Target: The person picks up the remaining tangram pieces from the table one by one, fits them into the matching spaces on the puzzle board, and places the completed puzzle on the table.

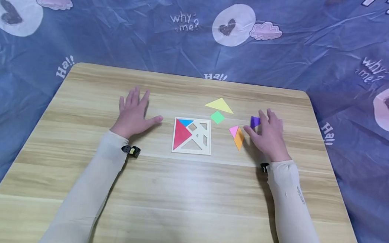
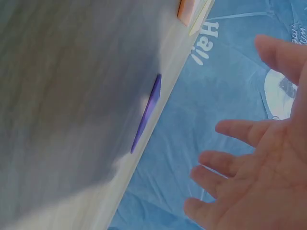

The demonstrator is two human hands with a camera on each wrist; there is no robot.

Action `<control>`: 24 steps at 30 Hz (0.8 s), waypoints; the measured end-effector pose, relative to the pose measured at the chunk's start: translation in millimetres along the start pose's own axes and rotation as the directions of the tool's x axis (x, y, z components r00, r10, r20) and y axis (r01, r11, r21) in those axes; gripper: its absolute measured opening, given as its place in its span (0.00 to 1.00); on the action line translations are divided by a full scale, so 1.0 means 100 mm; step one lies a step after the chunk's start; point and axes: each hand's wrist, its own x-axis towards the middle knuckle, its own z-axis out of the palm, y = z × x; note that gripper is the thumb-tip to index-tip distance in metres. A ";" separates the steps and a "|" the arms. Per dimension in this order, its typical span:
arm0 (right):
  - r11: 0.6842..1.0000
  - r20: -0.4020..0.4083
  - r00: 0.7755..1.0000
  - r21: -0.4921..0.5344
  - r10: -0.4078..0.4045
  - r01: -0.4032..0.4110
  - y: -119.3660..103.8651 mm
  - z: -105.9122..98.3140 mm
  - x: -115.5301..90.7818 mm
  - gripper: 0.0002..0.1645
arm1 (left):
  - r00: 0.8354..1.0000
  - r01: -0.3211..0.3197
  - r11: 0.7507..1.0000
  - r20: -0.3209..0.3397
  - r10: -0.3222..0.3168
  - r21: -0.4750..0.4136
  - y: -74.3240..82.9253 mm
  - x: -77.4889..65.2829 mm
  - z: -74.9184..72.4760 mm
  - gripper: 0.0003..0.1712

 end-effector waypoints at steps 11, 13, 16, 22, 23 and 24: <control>0.991 0.052 0.992 -0.054 -0.119 0.122 -0.11 0.02 0.17 0.40 | 0.999 -0.037 0.998 0.026 0.039 -0.060 0.08 0.01 0.03 0.64; 0.988 0.070 0.988 -0.067 -0.135 0.139 -0.14 0.01 0.23 0.37 | 0.998 -0.040 0.996 0.051 0.044 -0.081 0.10 0.01 0.06 0.64; 0.987 0.129 0.983 -0.078 -0.128 0.139 -0.21 -0.01 0.34 0.31 | 0.995 -0.041 0.994 0.089 0.051 -0.105 0.14 0.02 0.10 0.63; 0.978 0.213 0.963 -0.095 -0.163 0.186 -0.39 -0.03 0.58 0.20 | 0.989 -0.051 0.985 0.127 0.072 -0.165 0.25 0.05 0.17 0.58; 0.976 0.216 0.961 -0.098 -0.171 0.196 -0.41 -0.03 0.62 0.19 | 0.987 -0.060 0.983 0.135 0.084 -0.175 0.27 0.06 0.17 0.57; 0.974 0.213 0.961 -0.104 -0.177 0.203 -0.44 -0.02 0.65 0.18 | 0.985 -0.071 0.982 0.145 0.097 -0.177 0.30 0.06 0.17 0.57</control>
